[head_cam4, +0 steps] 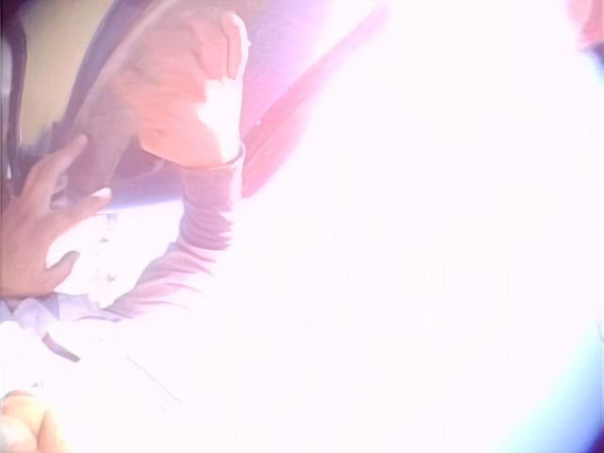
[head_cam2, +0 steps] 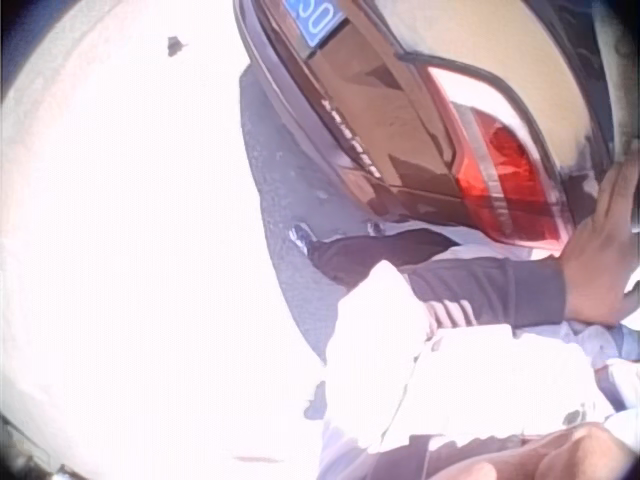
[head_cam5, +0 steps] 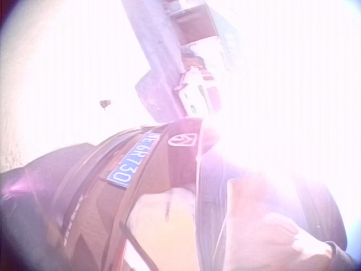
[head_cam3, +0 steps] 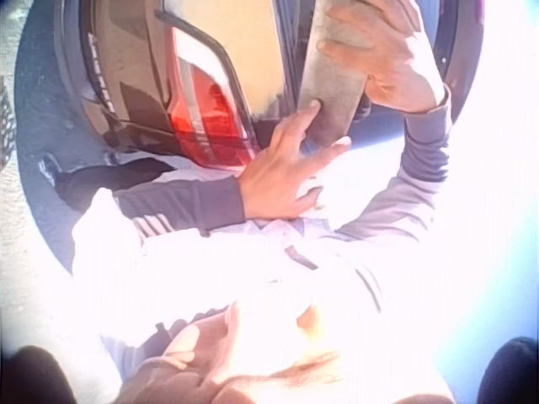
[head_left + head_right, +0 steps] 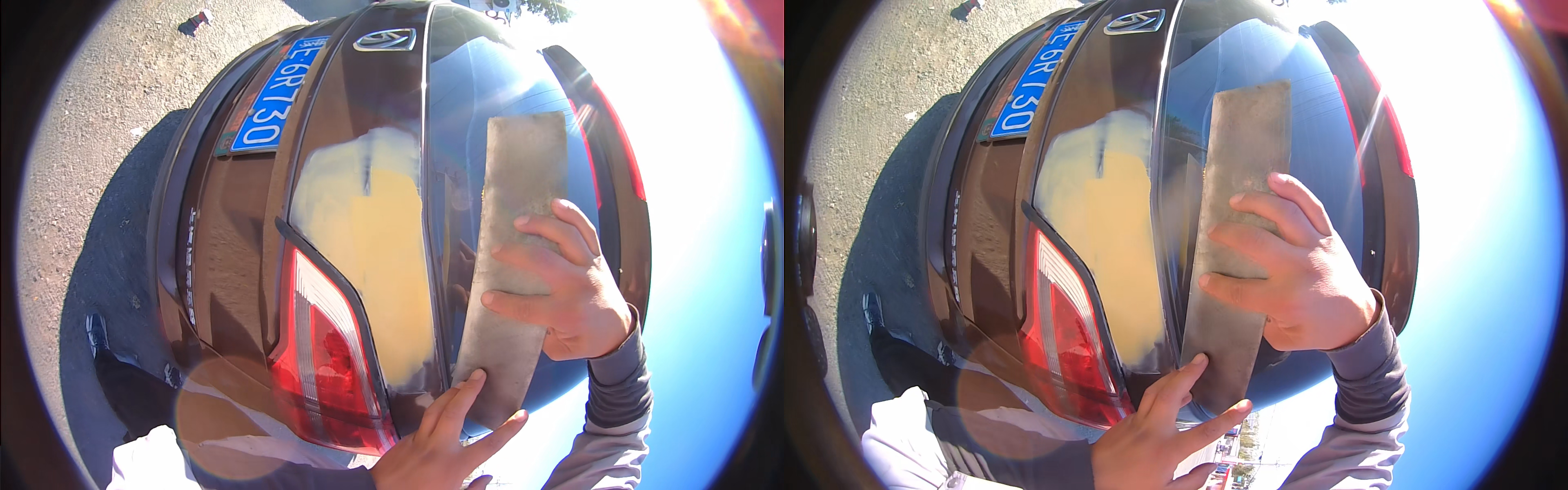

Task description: The person scoops body filler from a can onto a spreader and applies it to a damaged area on the rear quarter panel of a brown car. They smooth the filler with the spreader, then move to the rear trunk lid and apply filler to a second damaged area, smoothing it as well.

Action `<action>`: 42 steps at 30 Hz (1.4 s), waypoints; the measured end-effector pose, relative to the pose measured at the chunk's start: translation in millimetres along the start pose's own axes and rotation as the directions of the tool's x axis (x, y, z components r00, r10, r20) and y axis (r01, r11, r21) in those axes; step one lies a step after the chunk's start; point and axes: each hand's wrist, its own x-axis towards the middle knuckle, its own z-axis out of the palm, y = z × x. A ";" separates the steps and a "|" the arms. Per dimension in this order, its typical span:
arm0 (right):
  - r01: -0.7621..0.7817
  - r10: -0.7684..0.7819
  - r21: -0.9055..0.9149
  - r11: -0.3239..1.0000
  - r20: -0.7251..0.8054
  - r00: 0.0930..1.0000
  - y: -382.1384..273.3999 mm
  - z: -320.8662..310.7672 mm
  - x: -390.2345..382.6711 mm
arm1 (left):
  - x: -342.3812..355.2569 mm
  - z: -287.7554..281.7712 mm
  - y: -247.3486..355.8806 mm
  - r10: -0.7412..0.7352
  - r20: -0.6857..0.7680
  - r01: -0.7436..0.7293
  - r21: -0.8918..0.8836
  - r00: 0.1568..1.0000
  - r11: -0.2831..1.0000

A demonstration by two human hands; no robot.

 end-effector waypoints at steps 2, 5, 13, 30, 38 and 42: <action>-0.046 0.046 -0.029 0.998 -0.008 0.999 -2.8 -7.1 -8.5 | -4.8 -2.9 1.6 0.030 0.022 -0.031 0.033 0.999 0.999; -0.126 0.123 -0.019 0.992 -0.114 0.986 -11.1 -14.8 -25.1 | -9.4 -9.7 6.6 0.111 -0.024 -0.111 -0.017 0.994 0.994; -0.500 0.456 -0.127 0.857 -0.267 0.849 -71.4 -39.1 -115.5 | -20.5 -34.2 37.5 0.209 0.046 -0.199 -0.157 0.977 0.967; -0.187 0.403 0.977 -0.105 -0.130 -0.906 -569.5 156.4 -424.9 | -180.1 -56.9 10.9 -0.691 0.709 0.396 0.599 0.141 0.696; 0.769 -0.379 0.567 0.297 0.809 -0.450 -940.0 296.8 -132.0 | -350.1 -122.1 -64.0 -0.839 0.283 0.105 0.958 -0.466 0.265; 0.811 -0.620 0.440 0.385 0.775 -0.126 -1019.2 276.2 30.9 | -421.3 -174.7 -139.9 -0.869 0.090 -0.103 0.982 -0.486 0.159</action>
